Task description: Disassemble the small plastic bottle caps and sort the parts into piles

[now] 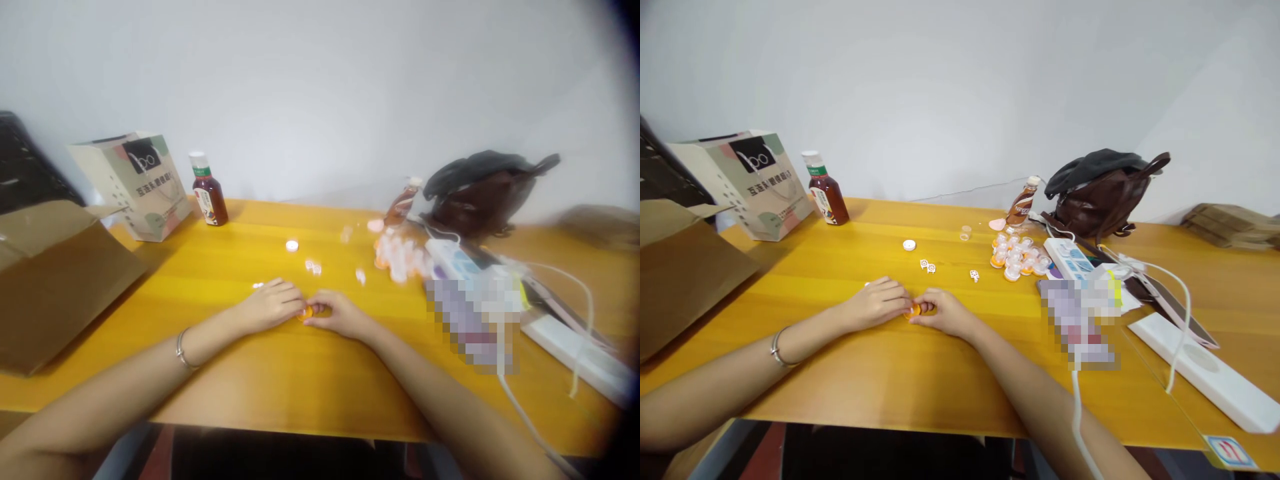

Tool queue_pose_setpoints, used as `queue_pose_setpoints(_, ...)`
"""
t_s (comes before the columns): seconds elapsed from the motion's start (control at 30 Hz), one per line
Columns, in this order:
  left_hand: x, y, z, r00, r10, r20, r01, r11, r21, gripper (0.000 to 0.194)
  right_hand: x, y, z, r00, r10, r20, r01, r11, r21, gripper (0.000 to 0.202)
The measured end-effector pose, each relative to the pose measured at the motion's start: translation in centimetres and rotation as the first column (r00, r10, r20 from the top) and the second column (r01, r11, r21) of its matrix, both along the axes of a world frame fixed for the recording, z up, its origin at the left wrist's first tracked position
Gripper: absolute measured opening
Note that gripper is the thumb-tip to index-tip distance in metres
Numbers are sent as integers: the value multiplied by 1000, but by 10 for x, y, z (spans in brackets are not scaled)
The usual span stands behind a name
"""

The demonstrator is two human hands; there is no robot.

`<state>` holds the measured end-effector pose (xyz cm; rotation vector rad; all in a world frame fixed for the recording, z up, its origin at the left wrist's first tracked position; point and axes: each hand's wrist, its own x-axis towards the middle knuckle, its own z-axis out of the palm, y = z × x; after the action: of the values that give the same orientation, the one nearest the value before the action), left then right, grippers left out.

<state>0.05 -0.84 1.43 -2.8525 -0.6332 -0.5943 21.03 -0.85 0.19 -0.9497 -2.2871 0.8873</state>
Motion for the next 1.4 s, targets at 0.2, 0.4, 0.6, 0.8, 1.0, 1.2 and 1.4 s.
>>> queue_pose_setpoints(0.2, -3, 3, -1, 991, -87, -99, 105, 974, 199, 16, -1, 0, 1, 1000, -9, 2, 9, 1000, 23, 20)
queue_pose_setpoints(0.4, -6, 4, -1, 975, -100, -201, 152, 953, 262, 20, -1, 0, 0, 1000, -3, 4, 3, 1000, 16, 19)
queue_pose_setpoints(0.6, -6, 4, -2, 965, -127, -231, 180, 957, 227, 25, -1, 1, -3, 1000, -4, -17, 4, 1000, -16, 22)
queue_pose_setpoints(0.8, -5, 5, 0, 971, -147, -188, 177, 972, 152, 24, -2, 1, -1, 1000, -2, -7, 2, 1000, 4, 19)
queue_pose_setpoints(1.0, -4, 6, 2, 975, -147, -167, 167, 980, 108, 23, -2, 1, 0, 1000, -1, 7, 1, 1000, 10, 18)
queue_pose_setpoints(1.2, 1, 8, -2, 994, -90, -70, 94, 994, 62, 21, -2, 1, -1, 1000, -9, 23, 9, 1000, 14, 18)
queue_pose_setpoints(1.4, -3, 8, 1, 999, -41, 4, 41, 999, 13, 21, -1, -1, 0, 1000, -22, 22, 22, 1000, 11, 20)
